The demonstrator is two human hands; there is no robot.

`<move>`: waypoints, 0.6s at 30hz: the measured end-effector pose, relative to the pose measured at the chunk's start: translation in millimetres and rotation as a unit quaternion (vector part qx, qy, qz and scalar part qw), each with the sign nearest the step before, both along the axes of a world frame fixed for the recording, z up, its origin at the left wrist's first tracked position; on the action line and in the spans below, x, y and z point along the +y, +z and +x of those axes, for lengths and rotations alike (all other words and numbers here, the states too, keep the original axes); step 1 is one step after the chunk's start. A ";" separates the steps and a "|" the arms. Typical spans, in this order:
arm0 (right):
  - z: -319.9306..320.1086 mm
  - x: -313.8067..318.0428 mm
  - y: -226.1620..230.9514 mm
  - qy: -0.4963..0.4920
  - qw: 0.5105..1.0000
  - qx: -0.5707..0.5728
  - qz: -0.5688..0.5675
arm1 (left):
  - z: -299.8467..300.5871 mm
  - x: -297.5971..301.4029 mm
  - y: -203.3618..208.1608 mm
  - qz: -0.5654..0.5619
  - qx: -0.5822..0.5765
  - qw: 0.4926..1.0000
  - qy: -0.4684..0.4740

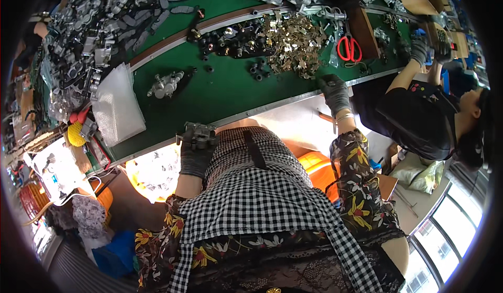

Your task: Assembling small metal and plastic components at a factory workbench.

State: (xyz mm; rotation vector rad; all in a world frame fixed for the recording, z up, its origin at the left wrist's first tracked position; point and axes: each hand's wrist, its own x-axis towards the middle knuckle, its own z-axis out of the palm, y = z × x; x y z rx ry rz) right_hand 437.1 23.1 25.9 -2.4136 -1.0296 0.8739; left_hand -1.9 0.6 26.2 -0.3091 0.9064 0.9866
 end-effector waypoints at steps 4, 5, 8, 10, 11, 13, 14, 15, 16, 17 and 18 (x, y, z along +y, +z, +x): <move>-16.9 13.3 -15.1 -0.083 0.996 0.030 0.010 | 4.5 6.0 10.1 -0.010 0.013 1.000 -0.013; -17.2 15.6 -16.5 -0.070 0.997 0.006 0.025 | 5.7 7.3 12.2 -0.005 0.007 1.000 -0.017; -24.8 20.0 -15.8 -0.066 0.998 0.001 0.023 | 8.2 8.6 15.4 0.002 0.001 1.000 -0.017; -31.8 19.6 -4.6 -0.088 0.993 0.071 0.024 | 8.7 7.0 12.8 -0.009 0.018 1.000 -0.003; -35.7 14.6 6.6 -0.106 0.986 0.126 0.023 | 8.7 5.6 9.9 -0.028 0.043 0.999 -0.008; -52.4 8.4 30.1 -0.113 0.971 0.206 0.045 | 8.9 2.6 2.6 -0.026 0.041 0.999 0.000; -63.7 7.7 41.5 -0.096 0.968 0.226 0.047 | 10.1 0.8 -1.6 0.004 0.034 0.999 -0.016; -76.6 8.0 52.1 -0.082 0.964 0.252 0.039 | 11.7 -1.0 -5.8 0.051 -0.003 0.998 -0.025; -91.6 9.3 60.4 -0.055 0.956 0.286 0.040 | 13.2 -3.6 -8.9 0.107 -0.065 0.992 -0.028; -108.0 12.4 66.3 -0.049 0.950 0.310 0.007 | 16.6 -5.3 -11.8 0.131 -0.085 0.987 -0.025; -125.6 16.5 70.0 -0.019 0.934 0.356 0.001 | 20.3 -5.5 -14.4 0.167 -0.141 0.976 -0.003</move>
